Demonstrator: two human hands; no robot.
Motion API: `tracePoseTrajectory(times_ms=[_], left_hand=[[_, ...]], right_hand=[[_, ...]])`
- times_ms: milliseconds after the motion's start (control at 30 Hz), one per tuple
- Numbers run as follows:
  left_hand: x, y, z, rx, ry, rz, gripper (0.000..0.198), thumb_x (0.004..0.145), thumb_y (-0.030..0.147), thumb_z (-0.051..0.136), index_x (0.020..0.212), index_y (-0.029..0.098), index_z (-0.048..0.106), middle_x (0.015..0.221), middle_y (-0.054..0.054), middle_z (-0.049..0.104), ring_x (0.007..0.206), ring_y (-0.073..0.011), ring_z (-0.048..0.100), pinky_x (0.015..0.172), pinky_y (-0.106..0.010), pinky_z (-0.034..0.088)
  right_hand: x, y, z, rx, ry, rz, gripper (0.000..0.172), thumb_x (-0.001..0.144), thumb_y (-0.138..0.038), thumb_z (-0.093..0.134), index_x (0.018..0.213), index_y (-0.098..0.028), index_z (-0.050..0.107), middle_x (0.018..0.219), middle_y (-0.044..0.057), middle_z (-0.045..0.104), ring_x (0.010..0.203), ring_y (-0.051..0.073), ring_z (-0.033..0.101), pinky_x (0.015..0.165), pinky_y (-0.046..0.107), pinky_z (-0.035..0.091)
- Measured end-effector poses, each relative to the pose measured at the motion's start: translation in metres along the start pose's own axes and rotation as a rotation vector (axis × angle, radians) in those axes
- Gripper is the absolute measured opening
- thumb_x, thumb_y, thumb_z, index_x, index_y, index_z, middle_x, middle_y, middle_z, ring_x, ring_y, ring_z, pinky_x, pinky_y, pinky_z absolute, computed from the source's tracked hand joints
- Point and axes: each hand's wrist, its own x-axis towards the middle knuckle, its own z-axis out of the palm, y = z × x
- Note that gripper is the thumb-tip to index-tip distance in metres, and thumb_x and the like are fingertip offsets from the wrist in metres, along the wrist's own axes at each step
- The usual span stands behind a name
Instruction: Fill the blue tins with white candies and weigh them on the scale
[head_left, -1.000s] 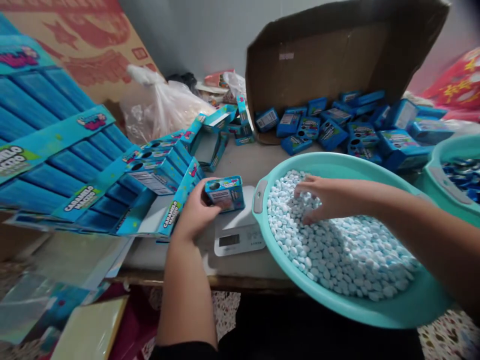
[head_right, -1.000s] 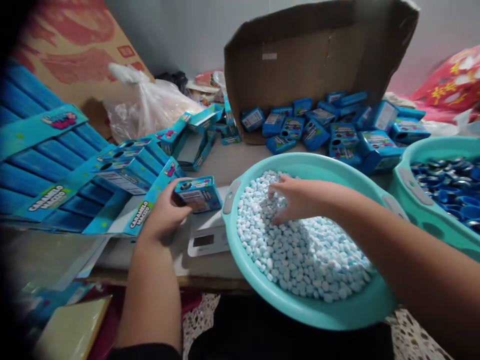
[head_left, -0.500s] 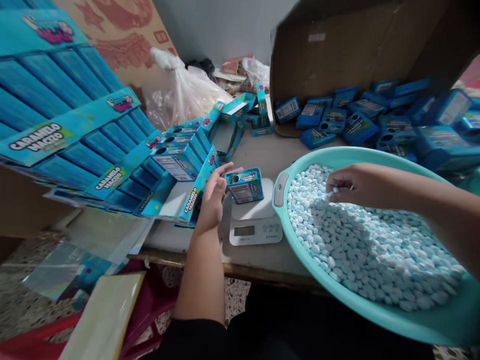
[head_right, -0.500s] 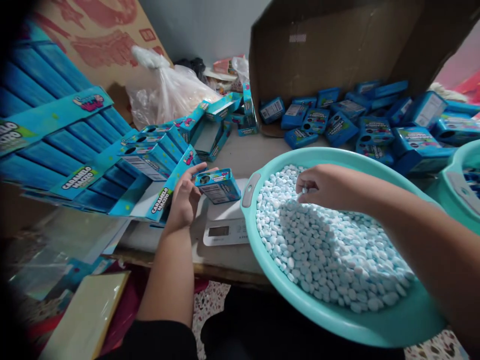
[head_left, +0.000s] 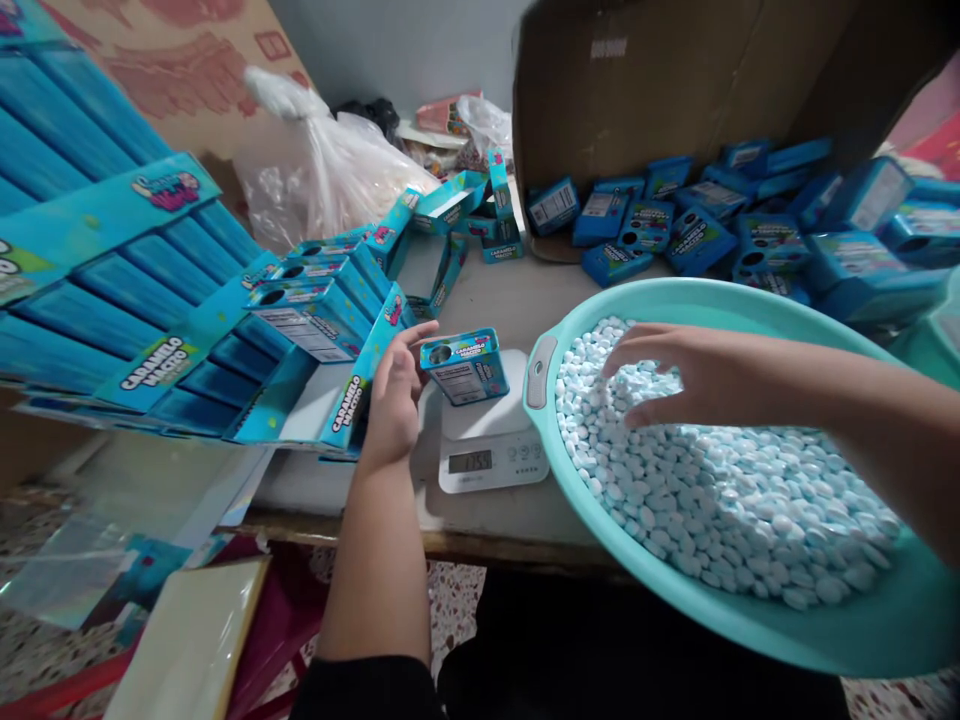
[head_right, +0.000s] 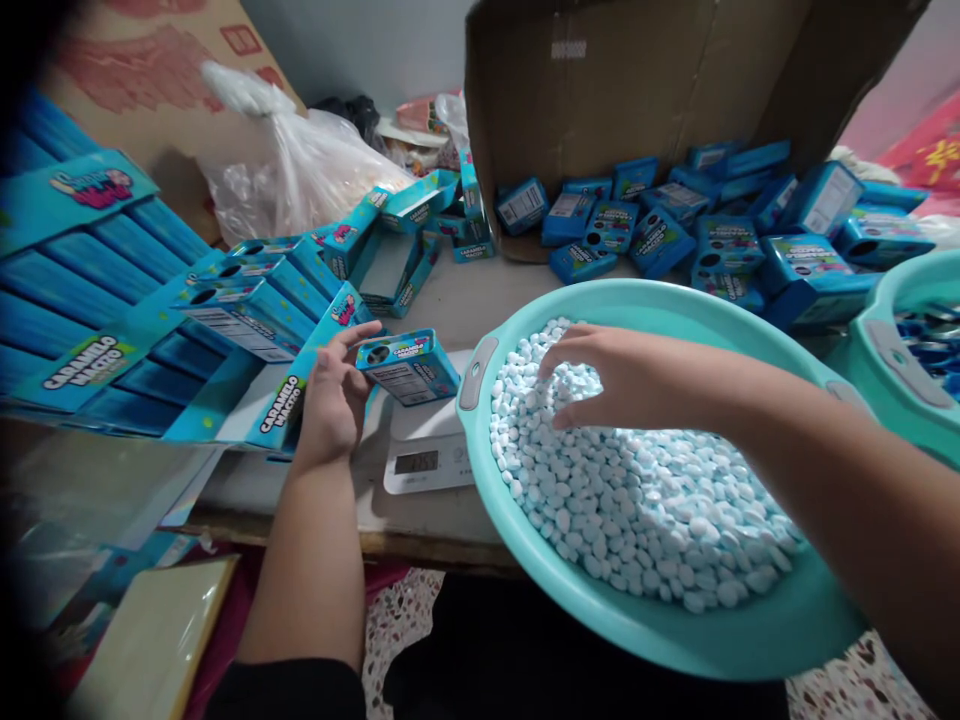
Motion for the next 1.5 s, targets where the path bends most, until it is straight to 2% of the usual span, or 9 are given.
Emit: tracePoseTrajectory(times_ms=[200, 300, 433, 567, 700, 1000, 1133, 1333, 1500], left_hand=[[-0.003, 0.002, -0.002, 0.027, -0.133, -0.044, 0.068, 0.082, 0.063, 0.071, 0.135, 0.023, 0.058, 0.119, -0.011, 0.07, 0.103, -0.0255, 0.07, 0.086, -0.035, 0.059], [-0.003, 0.001, 0.002, 0.231, -0.129, -0.042, 0.065, 0.065, 0.045, 0.089, 0.119, 0.018, 0.064, 0.104, -0.009, 0.074, 0.095, -0.0265, 0.072, 0.082, -0.037, 0.061], [-0.007, 0.024, 0.021, 0.623, 0.111, 0.44, 0.039, 0.077, 0.03, 0.079, 0.113, 0.019, 0.07, 0.106, -0.009, 0.076, 0.098, -0.0273, 0.071, 0.09, -0.044, 0.058], [-0.013, 0.064, 0.045, 1.047, -0.063, 0.991, 0.047, 0.084, 0.018, 0.07, 0.13, 0.023, 0.068, 0.12, -0.01, 0.075, 0.109, -0.0305, 0.067, 0.095, -0.046, 0.049], [-0.011, 0.074, 0.058, 1.121, -0.153, 1.24, 0.042, 0.087, 0.013, 0.067, 0.127, 0.026, 0.069, 0.117, -0.005, 0.077, 0.104, -0.0273, 0.067, 0.09, -0.042, 0.046], [-0.004, 0.064, 0.052, 1.056, -0.227, 0.997, 0.047, 0.085, 0.016, 0.067, 0.131, 0.025, 0.068, 0.12, -0.009, 0.074, 0.107, -0.0315, 0.066, 0.091, -0.046, 0.05], [-0.004, 0.04, 0.037, 0.801, -0.089, 0.735, 0.042, 0.084, 0.025, 0.073, 0.125, 0.023, 0.07, 0.119, -0.009, 0.074, 0.109, -0.029, 0.068, 0.098, -0.044, 0.052], [-0.003, 0.003, 0.013, 0.384, 0.126, -0.007, 0.057, 0.059, 0.04, 0.093, 0.105, 0.017, 0.069, 0.097, -0.008, 0.075, 0.092, -0.0297, 0.073, 0.087, -0.046, 0.06], [0.001, -0.002, 0.004, 0.136, 0.09, -0.064, 0.076, 0.055, 0.041, 0.095, 0.121, 0.02, 0.064, 0.106, -0.009, 0.072, 0.098, -0.0265, 0.072, 0.092, -0.043, 0.059]], right_hand=[[0.003, -0.007, 0.007, 0.016, -0.083, 0.041, 0.043, 0.073, -0.028, 0.086, 0.114, -0.034, 0.074, 0.128, 0.005, 0.065, 0.105, 0.024, 0.064, 0.084, 0.036, 0.048], [0.006, -0.008, 0.002, 0.011, -0.182, 0.095, 0.042, 0.074, -0.043, 0.084, 0.113, -0.031, 0.073, 0.123, 0.006, 0.066, 0.098, 0.025, 0.063, 0.078, 0.036, 0.048], [0.009, -0.01, -0.005, 0.068, -0.205, 0.137, 0.048, 0.077, -0.055, 0.078, 0.114, -0.026, 0.071, 0.117, 0.006, 0.069, 0.098, 0.025, 0.063, 0.078, 0.035, 0.047], [0.01, -0.011, -0.007, 0.081, -0.187, 0.148, 0.033, 0.088, -0.046, 0.068, 0.108, -0.021, 0.071, 0.114, 0.007, 0.071, 0.096, 0.023, 0.063, 0.076, 0.031, 0.044], [0.007, -0.013, -0.01, 0.066, -0.185, 0.14, 0.033, 0.09, -0.043, 0.067, 0.111, -0.018, 0.071, 0.113, 0.008, 0.072, 0.093, 0.022, 0.063, 0.074, 0.03, 0.043], [0.003, -0.017, -0.014, 0.051, -0.179, 0.146, 0.035, 0.092, -0.044, 0.064, 0.114, -0.018, 0.071, 0.114, 0.009, 0.072, 0.091, 0.022, 0.064, 0.07, 0.028, 0.04], [0.001, -0.018, -0.015, 0.048, -0.178, 0.158, 0.034, 0.092, -0.044, 0.063, 0.114, -0.019, 0.072, 0.116, 0.009, 0.072, 0.092, 0.022, 0.064, 0.069, 0.028, 0.04], [0.003, -0.019, -0.014, 0.055, -0.197, 0.178, 0.038, 0.093, -0.049, 0.06, 0.115, -0.019, 0.07, 0.116, 0.008, 0.071, 0.093, 0.023, 0.063, 0.071, 0.032, 0.041], [0.004, -0.011, -0.005, 0.024, -0.199, 0.134, 0.053, 0.081, -0.062, 0.071, 0.118, -0.024, 0.068, 0.117, 0.006, 0.068, 0.096, 0.025, 0.062, 0.075, 0.035, 0.045]])
